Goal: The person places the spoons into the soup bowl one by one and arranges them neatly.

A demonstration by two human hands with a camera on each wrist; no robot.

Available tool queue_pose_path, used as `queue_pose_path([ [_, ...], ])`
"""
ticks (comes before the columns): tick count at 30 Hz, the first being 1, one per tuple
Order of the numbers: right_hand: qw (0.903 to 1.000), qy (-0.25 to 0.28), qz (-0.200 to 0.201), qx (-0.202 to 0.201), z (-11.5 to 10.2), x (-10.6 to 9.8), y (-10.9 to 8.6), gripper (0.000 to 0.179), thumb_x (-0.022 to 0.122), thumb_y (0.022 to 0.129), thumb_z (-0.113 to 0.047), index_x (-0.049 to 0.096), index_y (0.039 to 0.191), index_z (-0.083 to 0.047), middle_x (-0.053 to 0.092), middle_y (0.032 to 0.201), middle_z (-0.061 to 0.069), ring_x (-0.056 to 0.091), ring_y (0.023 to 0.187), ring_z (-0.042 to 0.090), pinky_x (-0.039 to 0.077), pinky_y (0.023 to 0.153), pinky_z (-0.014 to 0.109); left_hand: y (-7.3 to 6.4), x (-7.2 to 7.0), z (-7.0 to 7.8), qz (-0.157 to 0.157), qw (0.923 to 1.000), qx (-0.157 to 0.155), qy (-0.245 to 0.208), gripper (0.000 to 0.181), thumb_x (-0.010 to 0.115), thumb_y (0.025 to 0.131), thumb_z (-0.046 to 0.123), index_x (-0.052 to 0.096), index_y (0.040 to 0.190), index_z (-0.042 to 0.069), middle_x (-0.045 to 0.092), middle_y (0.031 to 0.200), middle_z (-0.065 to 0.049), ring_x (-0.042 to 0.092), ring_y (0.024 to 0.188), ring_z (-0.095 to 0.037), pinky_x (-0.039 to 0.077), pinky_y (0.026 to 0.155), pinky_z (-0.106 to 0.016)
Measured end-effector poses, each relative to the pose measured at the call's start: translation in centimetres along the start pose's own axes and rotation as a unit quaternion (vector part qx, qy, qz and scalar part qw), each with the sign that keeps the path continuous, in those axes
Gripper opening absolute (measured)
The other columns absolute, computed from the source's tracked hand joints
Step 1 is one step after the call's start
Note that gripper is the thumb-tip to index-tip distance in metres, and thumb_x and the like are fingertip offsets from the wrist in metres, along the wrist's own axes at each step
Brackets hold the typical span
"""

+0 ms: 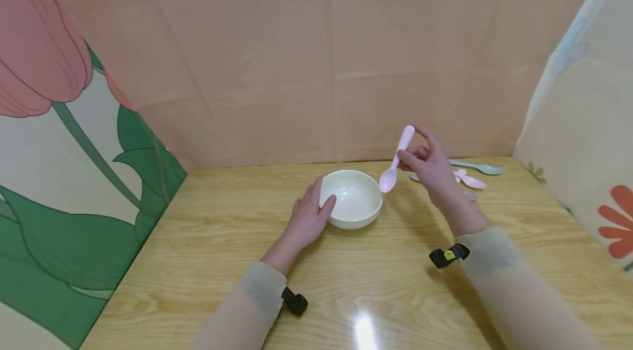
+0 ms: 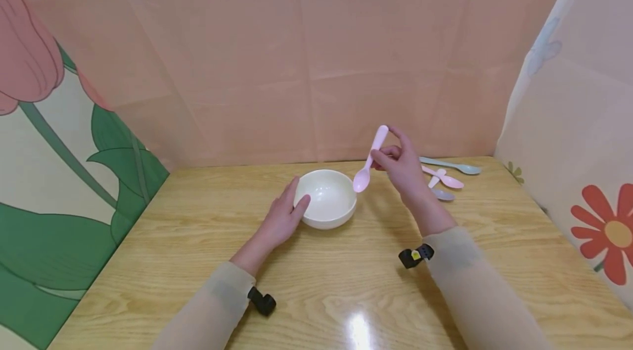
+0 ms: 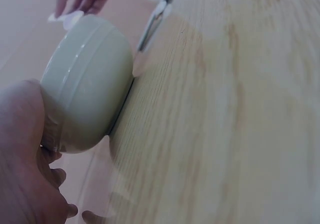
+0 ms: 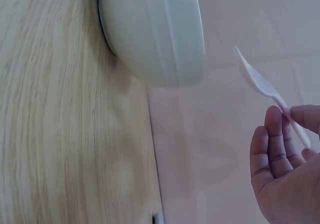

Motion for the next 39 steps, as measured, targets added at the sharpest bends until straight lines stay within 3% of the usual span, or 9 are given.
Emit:
queue_pose_path([
  [7,0.9993,0.009,-0.037,-0.002,0.3,1.8,0.1,0.083,0.068,0.108,0.001,0.022,0.176,-0.011,0.072,0.088,-0.003,0.073,0.079,0.012,0.063,0.08,0.026,-0.1,0.1,-0.1,-0.002,1.0,0.002,-0.006,0.078,0.036,0.118,0.058,0.017,0.178,0.014,0.026,0.181,-0.014,0.017,0.168,-0.034,0.009,0.134,-0.063],
  [14,0.9977,-0.027,-0.061,0.013,1.2,3.0,0.1,0.078,0.067,0.109,0.0,0.026,0.174,-0.009,0.069,0.09,-0.001,0.072,0.082,0.012,0.064,0.082,0.027,-0.2,0.2,0.0,-0.009,0.9999,0.005,-0.009,0.08,0.034,0.116,0.063,0.016,0.179,0.015,0.024,0.182,-0.012,0.017,0.169,-0.029,0.008,0.135,-0.061],
  [19,0.9952,-0.059,-0.076,0.018,1.8,3.5,0.2,0.078,0.07,0.109,-0.005,0.026,0.174,-0.012,0.07,0.096,0.006,0.073,0.089,0.016,0.064,0.087,0.03,-0.4,0.0,0.5,-0.001,0.9994,0.026,-0.023,0.079,0.036,0.117,0.059,0.021,0.177,0.009,0.029,0.179,-0.019,0.022,0.167,-0.036,0.011,0.132,-0.067],
  [28,0.9821,-0.139,-0.127,0.006,2.4,4.7,0.1,0.076,0.074,0.107,-0.01,0.033,0.171,-0.011,0.076,0.105,0.019,0.069,0.103,0.022,0.054,0.089,0.023,0.1,0.3,0.4,-0.007,0.9998,0.019,-0.009,0.075,0.036,0.118,0.054,0.018,0.178,0.011,0.027,0.18,-0.015,0.022,0.167,-0.03,0.011,0.134,-0.061],
  [39,0.9669,-0.191,-0.166,-0.033,3.1,6.2,-0.4,0.072,0.078,0.105,-0.008,0.043,0.167,-0.016,0.078,0.105,0.019,0.068,0.096,0.031,0.053,0.081,0.029,-0.1,0.1,0.2,-0.004,0.9998,0.017,-0.014,0.074,0.036,0.119,0.052,0.018,0.178,0.011,0.027,0.18,-0.015,0.024,0.166,-0.031,0.013,0.134,-0.061],
])
Point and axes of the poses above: each hand's wrist, its own y-axis towards the middle knuckle, its own x-axis out of the palm, z = x × y, the point moved 5 cm from there along y, towards the middle knuckle
